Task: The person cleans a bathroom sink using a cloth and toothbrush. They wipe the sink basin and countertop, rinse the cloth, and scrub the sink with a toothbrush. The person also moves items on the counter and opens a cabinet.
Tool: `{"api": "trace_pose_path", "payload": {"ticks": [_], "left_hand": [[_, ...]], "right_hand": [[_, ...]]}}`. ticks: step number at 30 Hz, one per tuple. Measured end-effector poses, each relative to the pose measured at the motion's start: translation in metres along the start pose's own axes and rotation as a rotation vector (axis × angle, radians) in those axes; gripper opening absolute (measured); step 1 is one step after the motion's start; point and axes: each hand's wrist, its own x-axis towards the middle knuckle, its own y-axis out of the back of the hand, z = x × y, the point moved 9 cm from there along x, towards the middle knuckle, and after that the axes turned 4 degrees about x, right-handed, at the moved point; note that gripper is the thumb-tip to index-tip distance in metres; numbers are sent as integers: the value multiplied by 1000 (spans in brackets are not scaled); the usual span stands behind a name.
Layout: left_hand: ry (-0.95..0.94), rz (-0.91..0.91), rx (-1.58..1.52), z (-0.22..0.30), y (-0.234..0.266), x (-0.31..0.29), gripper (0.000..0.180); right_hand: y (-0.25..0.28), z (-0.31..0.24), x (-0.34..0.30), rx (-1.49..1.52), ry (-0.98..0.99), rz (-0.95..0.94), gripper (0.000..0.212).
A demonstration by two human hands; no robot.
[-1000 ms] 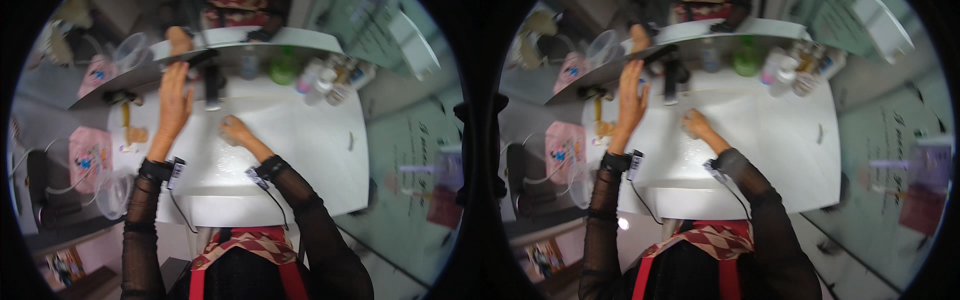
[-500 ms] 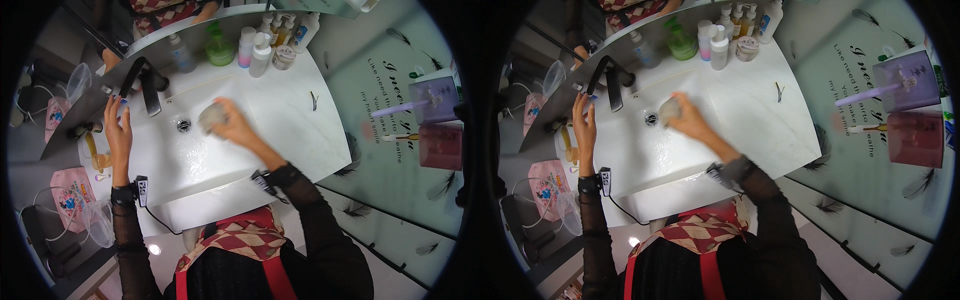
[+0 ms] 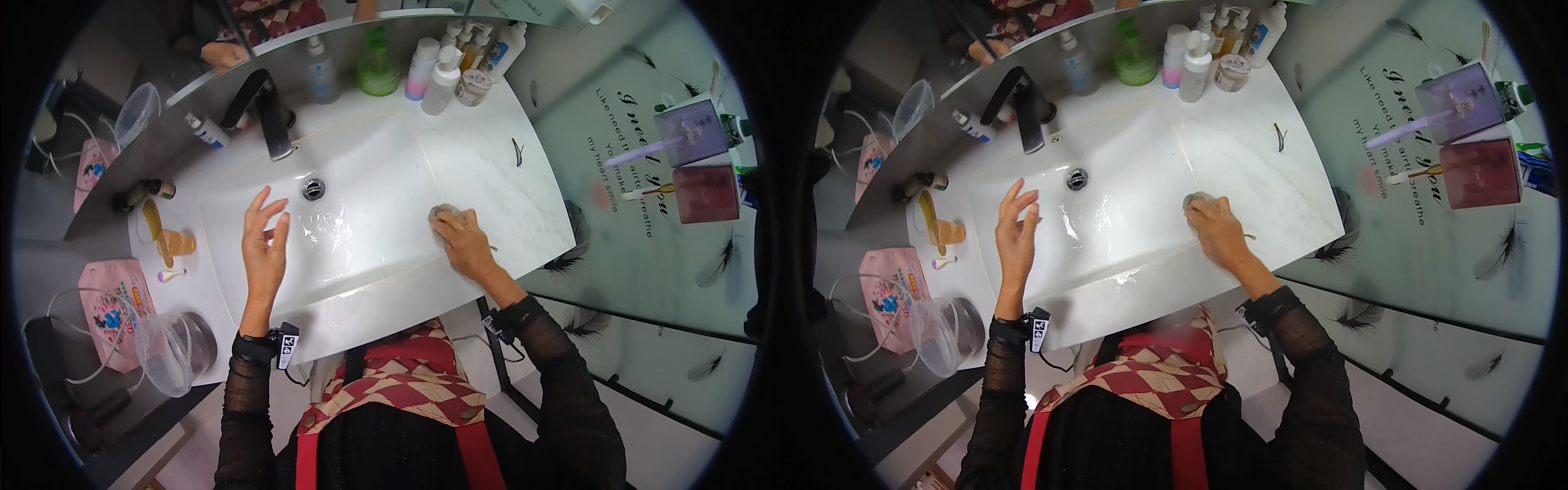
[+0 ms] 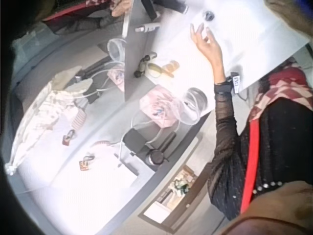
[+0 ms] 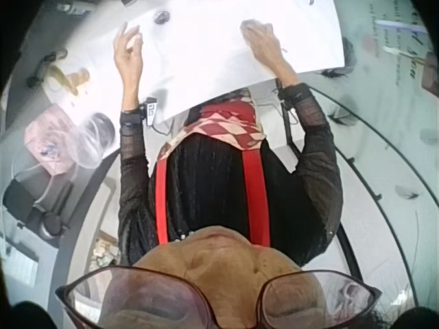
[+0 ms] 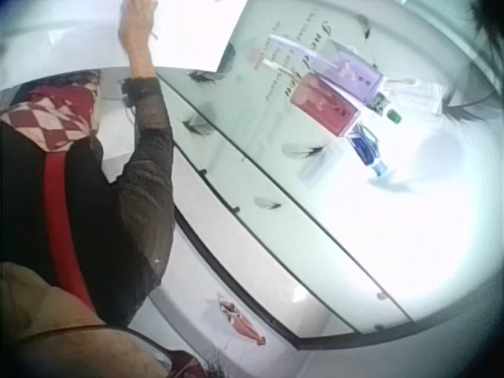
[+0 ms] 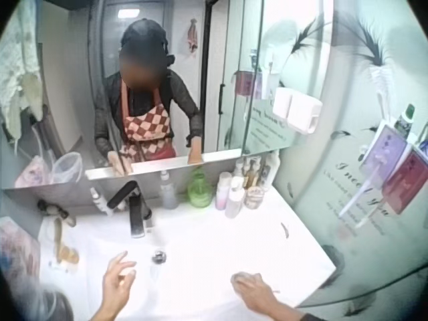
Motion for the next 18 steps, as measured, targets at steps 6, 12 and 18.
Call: {"api": "trace_pose_path", "payload": {"ticks": [6,12,18], "left_hand": [[40,-53,1,-6,10,-39,20],[123,-60,5,-22,29,-71,21],[123,8,-107,-28,58,-90,20]], "right_hand": [[-18,2,98,-218,313,43,18],[-49,2,149,-387,359,-57,14],[-88,-23,28,-192,44,-762,24]]}}
